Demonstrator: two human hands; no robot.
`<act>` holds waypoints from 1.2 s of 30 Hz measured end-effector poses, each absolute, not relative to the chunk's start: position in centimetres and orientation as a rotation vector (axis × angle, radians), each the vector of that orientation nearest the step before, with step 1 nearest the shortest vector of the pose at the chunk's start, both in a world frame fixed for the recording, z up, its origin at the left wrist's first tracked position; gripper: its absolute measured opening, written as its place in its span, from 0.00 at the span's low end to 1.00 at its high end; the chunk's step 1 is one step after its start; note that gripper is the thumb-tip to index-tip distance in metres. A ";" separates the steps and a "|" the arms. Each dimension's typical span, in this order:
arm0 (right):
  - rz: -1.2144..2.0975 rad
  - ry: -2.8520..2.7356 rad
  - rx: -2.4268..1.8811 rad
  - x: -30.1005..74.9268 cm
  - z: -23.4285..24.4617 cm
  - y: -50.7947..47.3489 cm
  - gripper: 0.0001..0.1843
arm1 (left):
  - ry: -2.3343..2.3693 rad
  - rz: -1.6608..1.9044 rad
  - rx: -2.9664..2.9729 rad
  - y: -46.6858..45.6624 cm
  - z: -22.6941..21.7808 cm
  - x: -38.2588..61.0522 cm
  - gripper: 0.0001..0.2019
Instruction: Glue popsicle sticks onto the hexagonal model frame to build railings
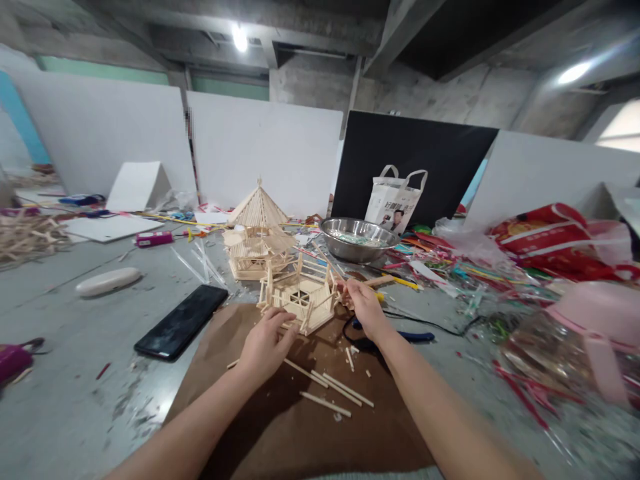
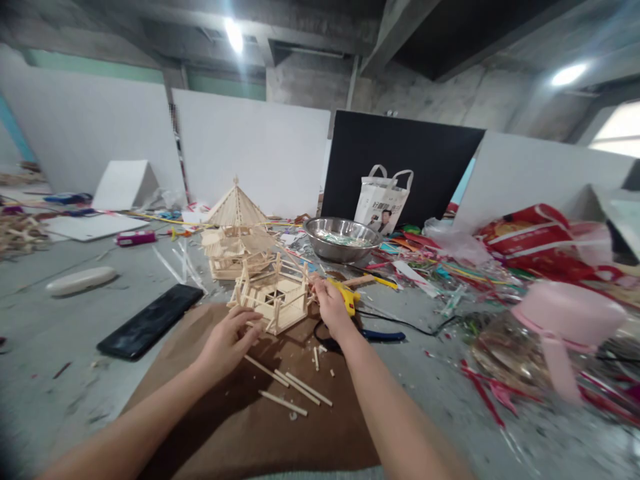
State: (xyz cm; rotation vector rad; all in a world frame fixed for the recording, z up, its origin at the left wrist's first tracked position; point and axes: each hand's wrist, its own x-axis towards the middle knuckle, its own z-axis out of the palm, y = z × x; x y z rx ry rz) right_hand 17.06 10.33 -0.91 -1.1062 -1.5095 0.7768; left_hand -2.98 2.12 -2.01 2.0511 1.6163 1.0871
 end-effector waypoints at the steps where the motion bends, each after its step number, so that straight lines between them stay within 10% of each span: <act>1: 0.794 -1.511 -1.105 17.0 -0.8 10.1 0.20 | 1.615 1.064 2.056 2.0 -1.9 -3.0 0.15; 36: 1.463 -0.947 -0.989 18.3 -1.9 6.5 0.14 | 1.589 0.913 2.080 2.6 -2.4 -6.2 0.09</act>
